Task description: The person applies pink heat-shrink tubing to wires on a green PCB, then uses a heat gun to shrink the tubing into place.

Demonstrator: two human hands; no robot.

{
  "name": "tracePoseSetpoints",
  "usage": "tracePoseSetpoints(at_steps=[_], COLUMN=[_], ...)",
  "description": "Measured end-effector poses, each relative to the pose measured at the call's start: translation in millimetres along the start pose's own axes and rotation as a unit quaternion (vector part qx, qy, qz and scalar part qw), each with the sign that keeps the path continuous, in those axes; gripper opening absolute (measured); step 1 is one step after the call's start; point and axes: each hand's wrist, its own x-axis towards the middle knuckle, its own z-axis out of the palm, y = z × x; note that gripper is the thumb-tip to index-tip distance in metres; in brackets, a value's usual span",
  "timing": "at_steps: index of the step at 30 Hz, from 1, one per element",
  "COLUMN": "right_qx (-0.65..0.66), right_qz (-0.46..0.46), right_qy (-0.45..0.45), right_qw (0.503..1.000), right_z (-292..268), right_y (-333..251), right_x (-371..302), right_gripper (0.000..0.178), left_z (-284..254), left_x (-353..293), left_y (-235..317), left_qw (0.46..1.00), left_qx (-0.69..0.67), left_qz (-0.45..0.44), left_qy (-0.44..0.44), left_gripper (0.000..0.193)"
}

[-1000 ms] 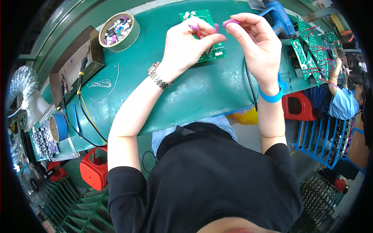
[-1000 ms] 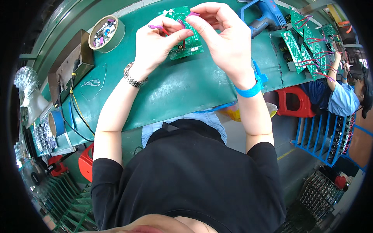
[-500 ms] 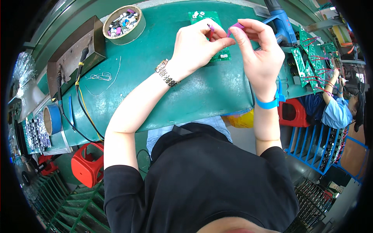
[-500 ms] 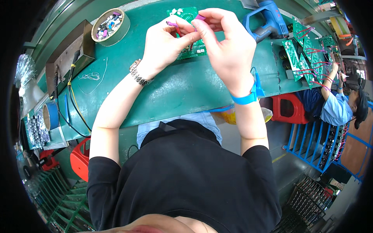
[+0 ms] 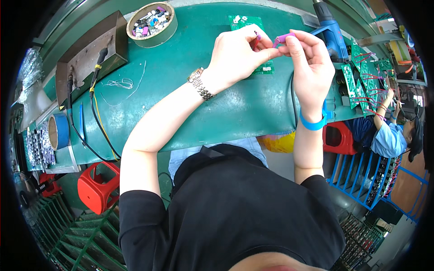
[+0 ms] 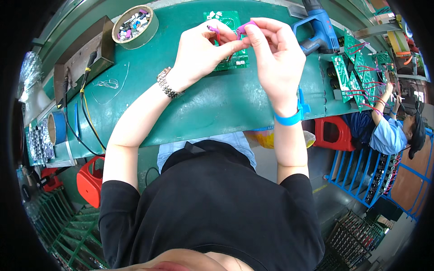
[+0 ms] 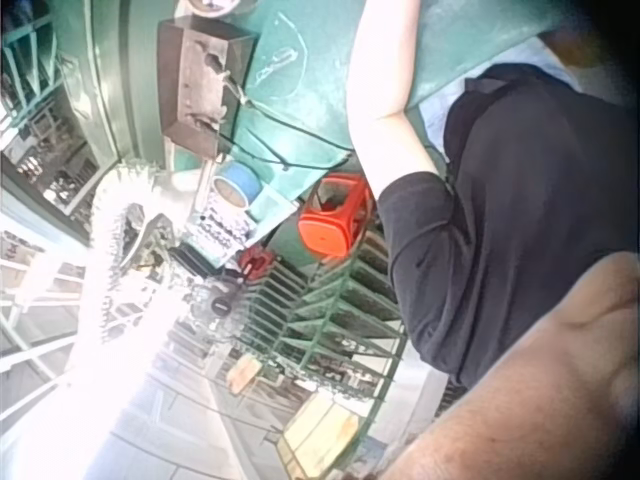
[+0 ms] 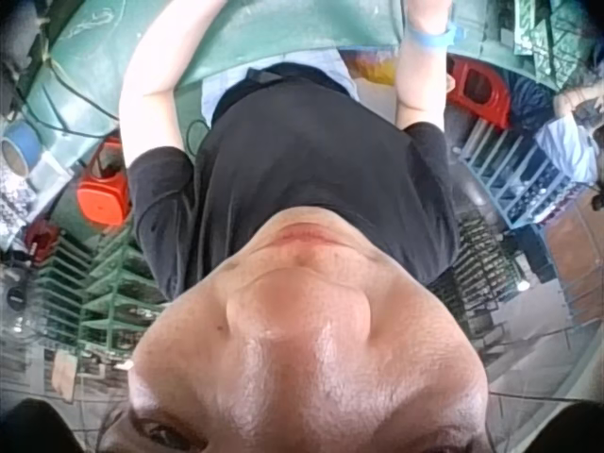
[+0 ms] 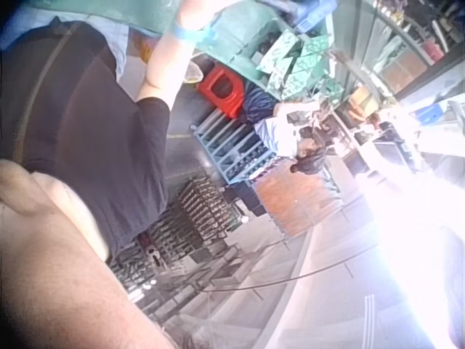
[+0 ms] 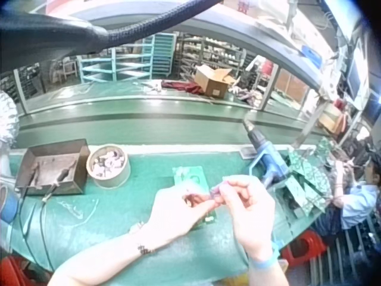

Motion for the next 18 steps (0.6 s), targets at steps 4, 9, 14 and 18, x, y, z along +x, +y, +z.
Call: tracePoseSetpoints(at_steps=[4,9,14,18], right_qx=[-0.166,-0.348,-0.12,-0.057], right_qz=[-0.127,-0.279,-0.062,-0.033], right_qy=[0.04,0.03,0.006,0.009], right_qw=[0.977,0.895,0.991,0.998], right_z=[6,7,2,1], right_y=[-6,-8,-8,-4], right_x=[-5,-3,3,3], right_gripper=[0.017,0.016,0.015,0.016], left_z=[0,3,3,1], left_x=[1,0,0,0], left_y=[-2,-9,-8,-4], left_qw=[1.0,0.999,0.999,0.999], left_qx=[-0.014,-0.019,-0.03,0.001], left_qz=[-0.004,0.028,0.029,0.036], left_qy=[-0.002,0.031,0.023,0.025], left_gripper=[0.019,0.03,0.03,0.03])
